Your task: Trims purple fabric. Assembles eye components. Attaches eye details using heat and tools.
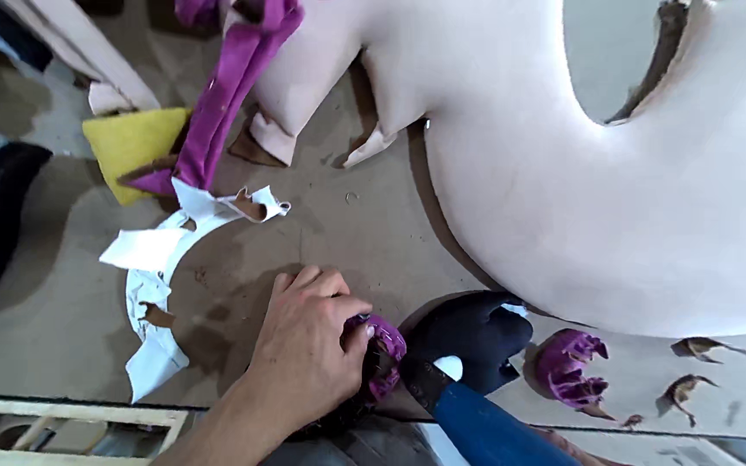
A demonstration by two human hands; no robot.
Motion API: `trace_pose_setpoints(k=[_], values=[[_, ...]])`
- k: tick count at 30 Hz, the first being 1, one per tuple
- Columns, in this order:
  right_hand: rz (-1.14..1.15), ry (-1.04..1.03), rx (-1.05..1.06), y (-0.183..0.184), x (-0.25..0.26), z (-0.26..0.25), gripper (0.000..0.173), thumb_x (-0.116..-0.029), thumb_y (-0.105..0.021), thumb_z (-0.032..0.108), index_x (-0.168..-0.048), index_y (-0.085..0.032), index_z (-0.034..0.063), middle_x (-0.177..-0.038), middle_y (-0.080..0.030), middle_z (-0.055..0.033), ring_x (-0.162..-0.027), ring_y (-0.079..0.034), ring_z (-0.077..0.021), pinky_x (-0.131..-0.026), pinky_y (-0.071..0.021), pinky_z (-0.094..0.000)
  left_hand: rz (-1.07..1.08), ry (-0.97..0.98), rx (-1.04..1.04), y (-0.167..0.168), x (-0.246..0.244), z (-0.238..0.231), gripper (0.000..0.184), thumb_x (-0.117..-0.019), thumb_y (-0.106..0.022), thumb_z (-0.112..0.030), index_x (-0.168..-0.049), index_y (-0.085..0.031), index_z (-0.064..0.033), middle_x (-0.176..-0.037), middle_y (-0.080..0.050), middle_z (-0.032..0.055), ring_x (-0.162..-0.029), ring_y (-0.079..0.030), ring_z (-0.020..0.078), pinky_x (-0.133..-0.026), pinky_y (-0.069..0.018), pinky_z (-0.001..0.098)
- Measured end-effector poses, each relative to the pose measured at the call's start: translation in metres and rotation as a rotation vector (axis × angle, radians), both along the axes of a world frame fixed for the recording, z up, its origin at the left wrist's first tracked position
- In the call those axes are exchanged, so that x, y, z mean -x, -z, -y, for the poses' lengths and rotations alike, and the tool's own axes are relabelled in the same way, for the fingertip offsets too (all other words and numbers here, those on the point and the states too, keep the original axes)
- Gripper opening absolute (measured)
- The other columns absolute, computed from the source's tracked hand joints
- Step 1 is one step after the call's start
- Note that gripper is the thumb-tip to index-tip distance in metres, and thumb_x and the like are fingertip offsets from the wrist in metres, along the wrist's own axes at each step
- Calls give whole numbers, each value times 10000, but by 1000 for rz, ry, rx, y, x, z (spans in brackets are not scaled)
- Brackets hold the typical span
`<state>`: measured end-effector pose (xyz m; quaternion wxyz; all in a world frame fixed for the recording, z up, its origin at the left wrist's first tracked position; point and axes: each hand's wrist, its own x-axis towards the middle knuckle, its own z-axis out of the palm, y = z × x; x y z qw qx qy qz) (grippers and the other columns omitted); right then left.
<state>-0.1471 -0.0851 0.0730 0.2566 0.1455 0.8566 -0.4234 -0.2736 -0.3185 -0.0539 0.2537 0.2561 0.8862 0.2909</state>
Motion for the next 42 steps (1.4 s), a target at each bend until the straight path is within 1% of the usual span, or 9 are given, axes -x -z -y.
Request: trace_pose_setpoints(k=[2,4,7,12,17,25,29,36,42], values=[[2,41,32,6,-2,2,340,-869,-715,166,-1056,-702,-117,-911,-748,-211,-836,-745,-239,-805,-596,-349,25,-41,-15,5,0,1,232,-941,-593,-430,-971,-808,-347,-878,-647,-181,-914,-583,35,-847,-434,357],[61,85,5,3,6,7,339,-852,-701,160,-1047,-716,-117,-908,-756,-206,-834,-751,-220,-805,-590,-327,-8,-91,-69,11,-4,4,244,-963,-581,-396,-932,-812,-323,-878,-679,-181,-880,-597,21,-816,-439,337],[80,141,-20,4,8,9,326,-859,-706,182,-1028,-721,-98,-894,-759,-180,-822,-745,-154,-791,-587,-271,-155,-87,-248,22,-13,12,244,-1017,-567,-307,-946,-778,-206,-936,-728,-62,-899,-654,80,-784,-522,289],[77,186,1,4,14,17,301,-878,-714,139,-1051,-710,-107,-919,-762,-173,-852,-743,-115,-821,-584,-237,-283,-49,-441,28,-27,25,127,-988,-613,-153,-1022,-728,-110,-1017,-730,50,-990,-690,160,-898,-571,295],[76,54,61,5,-7,4,430,-913,-706,308,-1160,-700,-45,-990,-750,-206,-902,-740,-246,-805,-598,-422,-309,-41,-504,33,-32,30,123,-973,-633,-110,-1037,-737,-96,-1049,-749,54,-1043,-706,182,-939,-581,316],[177,-315,-98,-16,56,-7,369,-946,-644,268,-1208,-709,17,-884,-736,-220,-734,-711,-350,-605,-546,-505,-366,14,-478,34,-39,38,172,-998,-561,-95,-1032,-729,-85,-1100,-739,65,-1078,-679,209,-955,-549,321],[192,-432,-97,-12,74,-8,370,-939,-649,261,-1218,-703,23,-886,-739,-210,-738,-715,-343,-604,-547,-498,-417,54,-332,30,-40,44,212,-1003,-552,-124,-1111,-734,-123,-1144,-735,38,-1073,-653,205,-920,-503,342],[176,-543,-127,-6,90,-5,389,-931,-663,281,-1228,-704,33,-881,-734,-216,-728,-706,-355,-594,-536,-506,-477,128,-96,20,-44,55,283,-1023,-524,-239,-1254,-686,-229,-1239,-682,14,-1141,-587,226,-971,-413,403],[176,-706,-167,4,102,-3,374,-947,-657,285,-1248,-702,69,-869,-728,-198,-716,-700,-356,-569,-524,-509,-485,121,-90,22,-47,60,301,-1018,-502,-214,-1272,-663,-233,-1221,-674,17,-1082,-583,232,-916,-410,412]])
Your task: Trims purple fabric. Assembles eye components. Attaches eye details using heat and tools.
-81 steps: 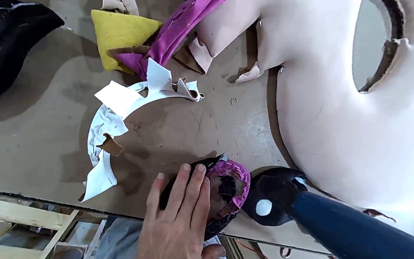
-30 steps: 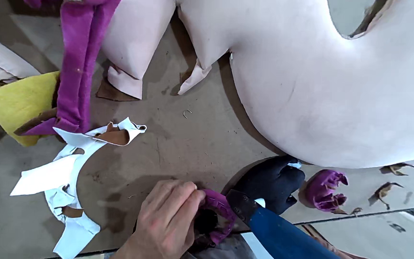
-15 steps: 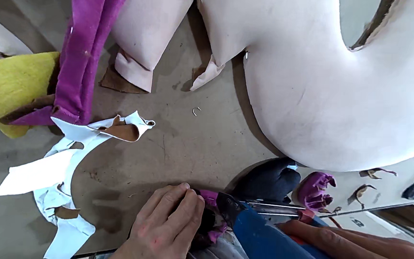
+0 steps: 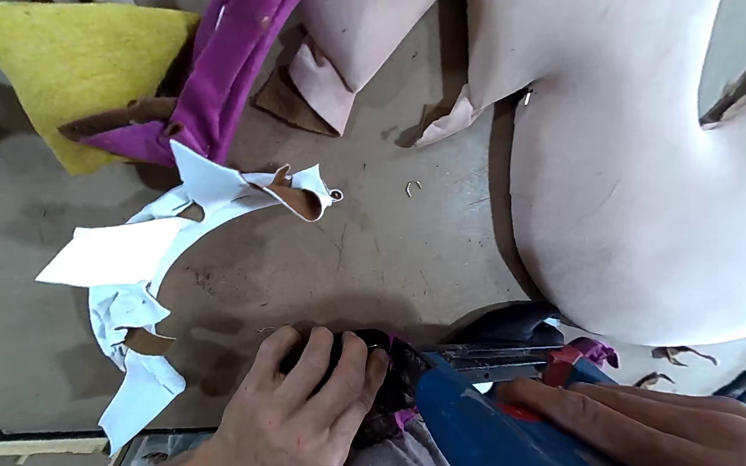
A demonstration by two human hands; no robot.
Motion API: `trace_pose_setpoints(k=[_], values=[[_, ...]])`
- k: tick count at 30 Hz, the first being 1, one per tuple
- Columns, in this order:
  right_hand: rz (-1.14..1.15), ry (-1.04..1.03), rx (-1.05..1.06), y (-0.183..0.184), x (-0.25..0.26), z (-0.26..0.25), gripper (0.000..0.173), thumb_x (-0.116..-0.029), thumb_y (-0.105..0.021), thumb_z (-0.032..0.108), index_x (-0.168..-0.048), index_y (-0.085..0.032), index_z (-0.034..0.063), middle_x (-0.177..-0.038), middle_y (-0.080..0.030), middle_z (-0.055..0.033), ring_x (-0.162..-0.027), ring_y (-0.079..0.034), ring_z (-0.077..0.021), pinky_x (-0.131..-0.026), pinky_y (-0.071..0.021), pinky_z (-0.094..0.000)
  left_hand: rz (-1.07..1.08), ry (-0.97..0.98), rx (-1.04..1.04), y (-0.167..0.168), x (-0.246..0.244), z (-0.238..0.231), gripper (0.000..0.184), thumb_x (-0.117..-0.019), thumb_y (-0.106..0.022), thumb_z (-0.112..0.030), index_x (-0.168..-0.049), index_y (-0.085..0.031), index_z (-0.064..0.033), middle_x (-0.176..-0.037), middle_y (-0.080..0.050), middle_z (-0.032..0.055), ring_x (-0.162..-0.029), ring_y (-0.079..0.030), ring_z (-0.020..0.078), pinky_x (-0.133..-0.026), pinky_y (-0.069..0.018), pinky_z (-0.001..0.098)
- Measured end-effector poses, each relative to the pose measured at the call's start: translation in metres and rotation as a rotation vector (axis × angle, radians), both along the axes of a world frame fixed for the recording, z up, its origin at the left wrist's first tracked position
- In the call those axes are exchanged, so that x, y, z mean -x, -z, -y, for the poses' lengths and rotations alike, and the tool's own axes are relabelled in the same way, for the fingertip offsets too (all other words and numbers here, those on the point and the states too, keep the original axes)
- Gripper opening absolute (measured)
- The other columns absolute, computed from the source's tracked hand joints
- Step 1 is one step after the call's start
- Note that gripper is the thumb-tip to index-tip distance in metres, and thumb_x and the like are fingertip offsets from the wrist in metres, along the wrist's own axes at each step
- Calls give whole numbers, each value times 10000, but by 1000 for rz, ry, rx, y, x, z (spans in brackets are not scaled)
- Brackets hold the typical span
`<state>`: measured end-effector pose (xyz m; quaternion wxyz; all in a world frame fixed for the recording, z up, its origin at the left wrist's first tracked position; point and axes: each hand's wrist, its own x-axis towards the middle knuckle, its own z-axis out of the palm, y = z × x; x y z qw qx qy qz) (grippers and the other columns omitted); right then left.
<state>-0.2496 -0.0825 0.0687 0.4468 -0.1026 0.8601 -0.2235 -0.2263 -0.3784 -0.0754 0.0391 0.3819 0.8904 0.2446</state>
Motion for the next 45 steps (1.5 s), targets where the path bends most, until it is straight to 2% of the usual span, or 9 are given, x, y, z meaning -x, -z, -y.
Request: trace_pose_setpoints(k=[13,19,35,39,45], values=[[25,-150,33,0,22,-5,331,-1015,-574,233,-1274,-694,66,-816,-692,-217,-677,-665,-370,-564,-503,-501,51,8,-90,6,0,3,299,-1038,-471,-210,-1276,-653,-204,-1233,-680,26,-1070,-589,237,-887,-415,405],[51,-195,52,4,28,-6,318,-1011,-558,167,-1288,-689,81,-794,-675,-213,-669,-654,-377,-555,-492,-506,58,-1,-106,6,1,4,287,-1038,-484,-213,-1266,-656,-185,-1228,-686,31,-1074,-596,233,-884,-426,394],[71,-285,74,10,44,-4,315,-1027,-557,159,-1308,-679,87,-811,-678,-201,-678,-655,-365,-564,-499,-491,70,-13,-143,8,0,4,261,-1042,-488,-200,-1224,-671,-163,-1225,-692,33,-1069,-599,225,-895,-425,383],[62,-276,27,10,42,3,266,-997,-593,194,-1182,-683,25,-844,-700,-219,-719,-687,-389,-585,-523,-511,60,-14,-125,8,0,3,258,-1043,-479,-197,-1202,-677,-153,-1216,-699,37,-1066,-613,228,-884,-440,390],[-8,-78,-25,-19,14,-5,317,-992,-599,211,-1207,-700,2,-832,-703,-246,-686,-678,-381,-589,-529,-510,21,-8,-176,9,0,5,301,-1034,-471,-184,-1242,-685,-149,-1246,-707,47,-1080,-628,238,-887,-457,384]])
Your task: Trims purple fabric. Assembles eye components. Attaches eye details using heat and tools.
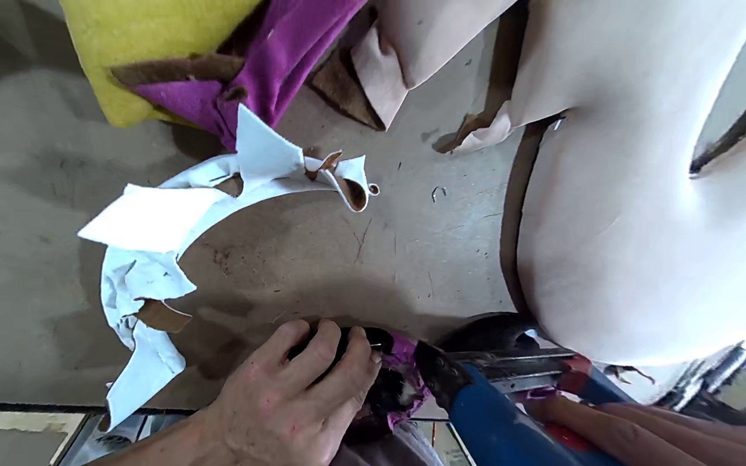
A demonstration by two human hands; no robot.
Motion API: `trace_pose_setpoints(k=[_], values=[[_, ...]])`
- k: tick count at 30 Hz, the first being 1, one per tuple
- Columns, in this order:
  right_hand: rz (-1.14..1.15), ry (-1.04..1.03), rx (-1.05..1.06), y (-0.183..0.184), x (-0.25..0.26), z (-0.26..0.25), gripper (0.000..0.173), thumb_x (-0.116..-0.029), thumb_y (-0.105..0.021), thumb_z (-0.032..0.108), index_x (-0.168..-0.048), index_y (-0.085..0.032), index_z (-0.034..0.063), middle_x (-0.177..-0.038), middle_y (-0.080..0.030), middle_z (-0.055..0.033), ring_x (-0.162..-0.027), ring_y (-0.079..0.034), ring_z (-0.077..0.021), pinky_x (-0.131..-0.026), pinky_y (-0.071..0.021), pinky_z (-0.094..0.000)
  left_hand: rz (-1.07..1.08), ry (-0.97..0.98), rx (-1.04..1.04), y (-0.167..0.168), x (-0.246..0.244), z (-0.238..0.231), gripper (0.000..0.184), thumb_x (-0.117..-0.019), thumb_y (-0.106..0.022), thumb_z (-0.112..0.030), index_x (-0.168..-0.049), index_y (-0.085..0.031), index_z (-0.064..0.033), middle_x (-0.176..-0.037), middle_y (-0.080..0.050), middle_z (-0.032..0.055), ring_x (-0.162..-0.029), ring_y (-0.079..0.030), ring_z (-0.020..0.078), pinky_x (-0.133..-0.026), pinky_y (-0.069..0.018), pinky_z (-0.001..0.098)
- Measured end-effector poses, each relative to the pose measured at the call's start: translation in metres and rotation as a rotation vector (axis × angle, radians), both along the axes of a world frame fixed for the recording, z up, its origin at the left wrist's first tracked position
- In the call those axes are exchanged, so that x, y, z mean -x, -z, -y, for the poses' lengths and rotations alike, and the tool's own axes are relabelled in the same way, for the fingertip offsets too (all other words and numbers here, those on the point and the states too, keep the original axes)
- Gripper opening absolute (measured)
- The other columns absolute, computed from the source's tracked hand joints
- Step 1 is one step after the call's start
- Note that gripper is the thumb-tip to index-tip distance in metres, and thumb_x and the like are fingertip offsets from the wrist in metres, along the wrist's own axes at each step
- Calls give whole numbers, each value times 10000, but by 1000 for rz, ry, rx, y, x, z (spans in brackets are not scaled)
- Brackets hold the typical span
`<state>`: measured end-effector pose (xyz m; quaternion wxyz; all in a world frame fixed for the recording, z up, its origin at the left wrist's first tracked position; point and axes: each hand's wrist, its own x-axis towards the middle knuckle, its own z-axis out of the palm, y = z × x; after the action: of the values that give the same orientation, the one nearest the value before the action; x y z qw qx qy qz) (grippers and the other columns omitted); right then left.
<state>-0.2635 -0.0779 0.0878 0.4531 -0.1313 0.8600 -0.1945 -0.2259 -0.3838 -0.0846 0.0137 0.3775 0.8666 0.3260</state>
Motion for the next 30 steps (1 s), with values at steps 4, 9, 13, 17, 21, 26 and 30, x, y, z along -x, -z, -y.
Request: trace_pose_setpoints(k=[4,9,13,17,21,26,30], values=[[-44,-23,-2,-3,-10,8,301,-1014,-581,200,-1240,-694,36,-819,-696,-219,-686,-673,-368,-590,-526,-493,-8,-36,62,-6,-9,0,307,-1035,-481,-163,-1258,-690,-133,-1295,-710,40,-1170,-656,235,-948,-505,383],[-88,-89,15,15,-14,20,303,-991,-601,182,-1257,-694,71,-776,-675,-182,-648,-654,-344,-541,-497,-470,2,-62,30,-4,-13,0,274,-1037,-509,-173,-1230,-700,-134,-1309,-702,43,-1208,-643,238,-996,-498,392],[-88,-99,11,20,-13,22,313,-993,-594,175,-1275,-684,72,-777,-675,-183,-648,-654,-345,-539,-494,-469,12,-60,20,-3,-12,2,274,-1041,-499,-175,-1224,-701,-142,-1297,-706,38,-1204,-644,238,-1003,-495,393],[-78,-100,5,19,-11,25,322,-986,-605,175,-1282,-686,77,-772,-670,-180,-647,-649,-341,-540,-490,-464,26,-53,-3,-2,-11,2,273,-1045,-490,-176,-1219,-698,-141,-1296,-707,38,-1200,-643,233,-1006,-490,384],[-22,-92,-13,16,-6,30,354,-952,-643,180,-1281,-681,54,-806,-688,-197,-668,-671,-360,-550,-512,-486,28,-51,-2,-2,-11,3,276,-1039,-489,-172,-1213,-702,-148,-1290,-709,36,-1205,-642,238,-1011,-490,389],[49,-68,-69,13,2,42,345,-919,-695,228,-1177,-688,-1,-798,-693,-211,-659,-678,-378,-531,-511,-507,27,-47,22,-3,-9,2,264,-1031,-504,-166,-1181,-721,-152,-1273,-719,27,-1178,-657,229,-986,-504,383],[8,18,-141,-3,-10,33,338,-890,-710,256,-1102,-701,-7,-818,-718,-215,-676,-702,-384,-538,-524,-537,24,-44,10,-2,-8,2,265,-1032,-509,-204,-1193,-717,-170,-1280,-716,14,-1172,-654,224,-978,-503,388]])
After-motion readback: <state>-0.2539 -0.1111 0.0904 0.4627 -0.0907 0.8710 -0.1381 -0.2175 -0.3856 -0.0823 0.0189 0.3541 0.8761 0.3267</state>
